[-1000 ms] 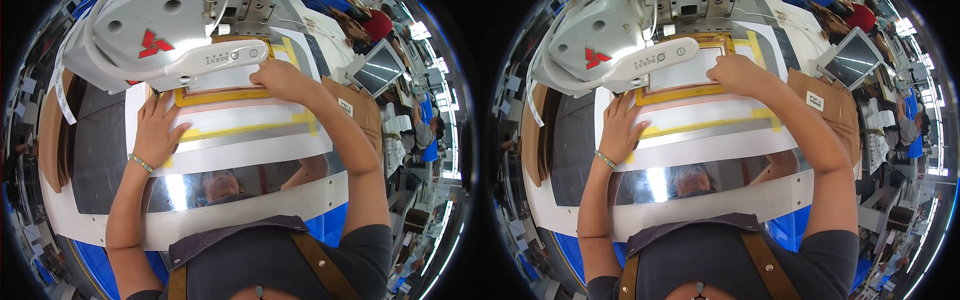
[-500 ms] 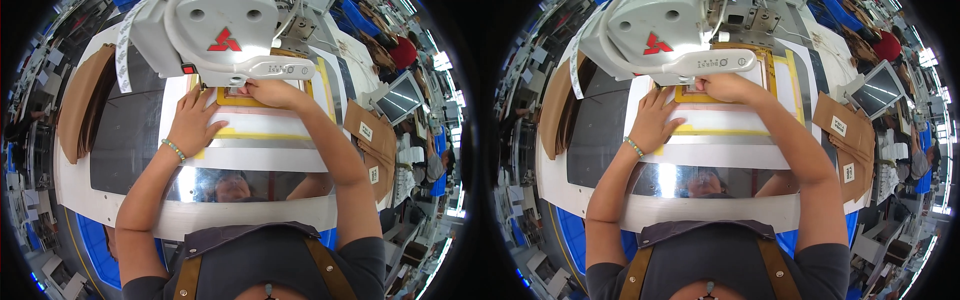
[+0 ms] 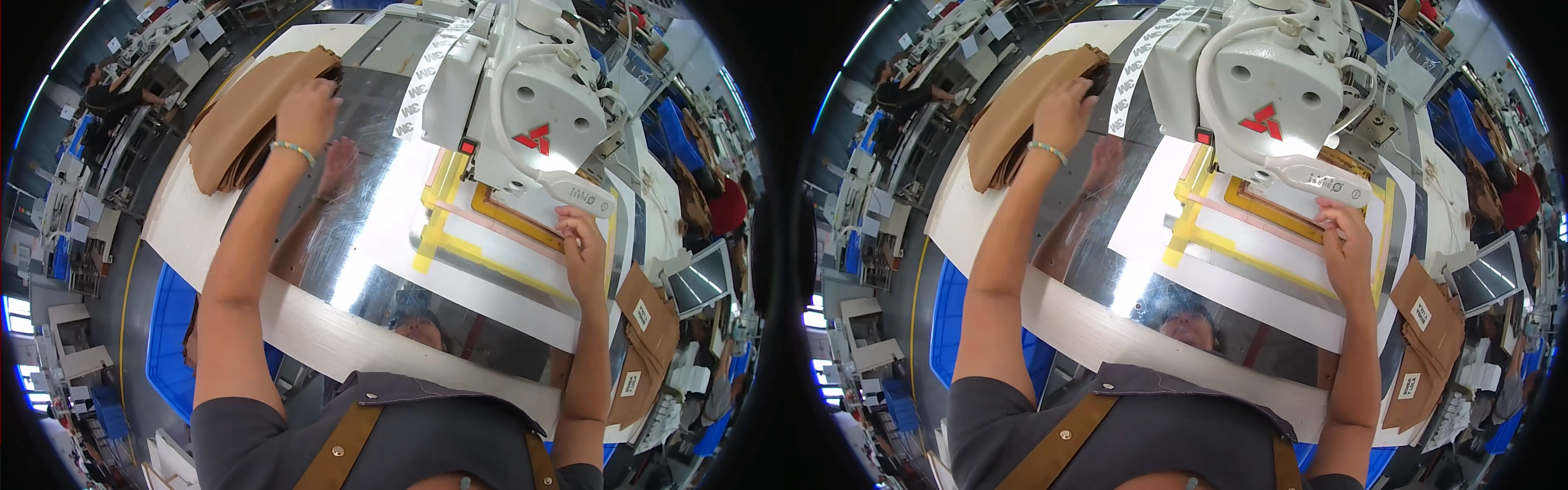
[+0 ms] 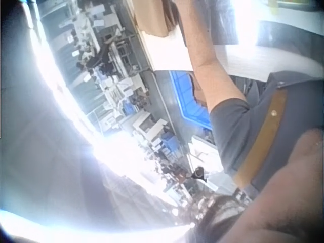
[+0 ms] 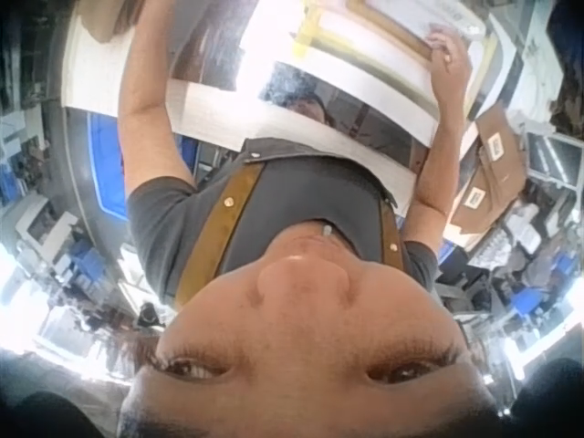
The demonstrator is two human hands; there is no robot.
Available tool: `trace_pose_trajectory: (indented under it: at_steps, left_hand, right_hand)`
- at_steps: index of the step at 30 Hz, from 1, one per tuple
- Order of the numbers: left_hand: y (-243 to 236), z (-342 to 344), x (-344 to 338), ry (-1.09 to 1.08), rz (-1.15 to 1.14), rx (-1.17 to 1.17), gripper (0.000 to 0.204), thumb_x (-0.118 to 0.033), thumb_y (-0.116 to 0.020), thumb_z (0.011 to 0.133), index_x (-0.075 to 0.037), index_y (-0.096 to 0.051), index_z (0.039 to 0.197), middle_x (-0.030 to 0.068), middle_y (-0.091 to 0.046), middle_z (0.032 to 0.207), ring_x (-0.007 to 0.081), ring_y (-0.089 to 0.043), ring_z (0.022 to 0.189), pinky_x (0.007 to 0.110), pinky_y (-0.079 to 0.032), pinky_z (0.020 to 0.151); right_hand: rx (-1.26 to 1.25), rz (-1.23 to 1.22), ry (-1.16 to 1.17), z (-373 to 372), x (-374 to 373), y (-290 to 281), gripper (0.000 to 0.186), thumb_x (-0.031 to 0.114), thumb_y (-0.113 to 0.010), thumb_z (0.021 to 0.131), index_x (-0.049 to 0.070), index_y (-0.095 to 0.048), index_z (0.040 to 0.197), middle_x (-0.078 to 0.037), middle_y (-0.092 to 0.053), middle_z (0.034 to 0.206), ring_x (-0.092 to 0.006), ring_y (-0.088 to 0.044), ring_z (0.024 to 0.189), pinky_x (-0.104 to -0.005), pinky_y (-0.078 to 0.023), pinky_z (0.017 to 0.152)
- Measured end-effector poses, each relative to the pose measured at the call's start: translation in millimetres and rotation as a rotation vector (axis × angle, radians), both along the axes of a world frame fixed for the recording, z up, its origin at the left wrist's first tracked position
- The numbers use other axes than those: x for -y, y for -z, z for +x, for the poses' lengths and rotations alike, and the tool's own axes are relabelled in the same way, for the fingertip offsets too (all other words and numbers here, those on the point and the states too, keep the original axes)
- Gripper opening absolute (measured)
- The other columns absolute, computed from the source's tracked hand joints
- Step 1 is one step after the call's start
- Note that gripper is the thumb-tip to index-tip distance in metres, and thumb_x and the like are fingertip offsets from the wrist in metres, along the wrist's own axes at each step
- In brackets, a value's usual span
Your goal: The recorder is sewing brand labels onto brown leather components using an industrial sewing machine in a workshop environment.
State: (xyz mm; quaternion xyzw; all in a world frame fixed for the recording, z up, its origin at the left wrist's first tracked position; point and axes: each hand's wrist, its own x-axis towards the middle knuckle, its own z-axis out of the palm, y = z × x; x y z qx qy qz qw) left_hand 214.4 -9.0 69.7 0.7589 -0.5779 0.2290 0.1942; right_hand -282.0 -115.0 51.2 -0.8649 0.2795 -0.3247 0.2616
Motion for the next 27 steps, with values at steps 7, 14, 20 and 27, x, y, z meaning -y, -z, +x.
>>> trace_pose_trajectory:
  at_steps: [7, 14, 20, 27]
  left_hand:
    - [39, 117, -13, -0.111, 0.009, 0.102, 0.020, -0.013, -0.077, 0.090, -0.003, -0.076, 0.107, 0.0132, -0.075, 0.114, 0.0357, -0.069, 0.109, 0.048, -0.056, 0.096]
    - [20, 150, -21, -0.162, -0.232, -0.462, 0.019, -0.017, -0.073, 0.096, 0.000, -0.081, 0.099, 0.0137, -0.080, 0.094, 0.0296, -0.076, 0.085, 0.039, -0.059, 0.082]
    - [-4, 40, -21, 0.030, -0.402, -0.399, 0.013, -0.014, -0.077, 0.096, -0.002, -0.079, 0.101, 0.0123, -0.079, 0.090, 0.0223, -0.076, 0.076, 0.034, -0.057, 0.073]
    - [30, -78, -99, 0.660, 0.064, -0.005, 0.013, -0.002, -0.077, 0.084, -0.001, -0.074, 0.096, 0.0095, -0.078, 0.116, 0.0256, -0.072, 0.097, 0.037, -0.060, 0.087]
  right_hand:
    - [-0.008, 0.074, 0.186, -4, 0, 3, 0.019, -0.005, -0.055, 0.098, 0.000, -0.069, 0.109, -0.012, -0.069, 0.120, -0.0227, -0.066, 0.102, -0.0311, -0.052, 0.086]
    - [0.020, -0.007, 0.106, -2, 2, 4, 0.014, -0.006, -0.061, 0.096, -0.001, -0.070, 0.106, -0.015, -0.069, 0.118, -0.0298, -0.068, 0.104, -0.0342, -0.054, 0.090]
    - [0.013, -0.114, 0.086, -9, -6, 8, 0.016, -0.006, -0.063, 0.093, -0.001, -0.071, 0.105, -0.014, -0.072, 0.118, -0.0330, -0.069, 0.106, -0.0386, -0.055, 0.092]
    - [-0.158, -0.426, -0.251, 45, -41, -7, 0.019, 0.003, -0.072, 0.085, 0.001, -0.072, 0.104, -0.010, -0.072, 0.112, -0.0307, -0.069, 0.098, -0.0412, -0.057, 0.084]
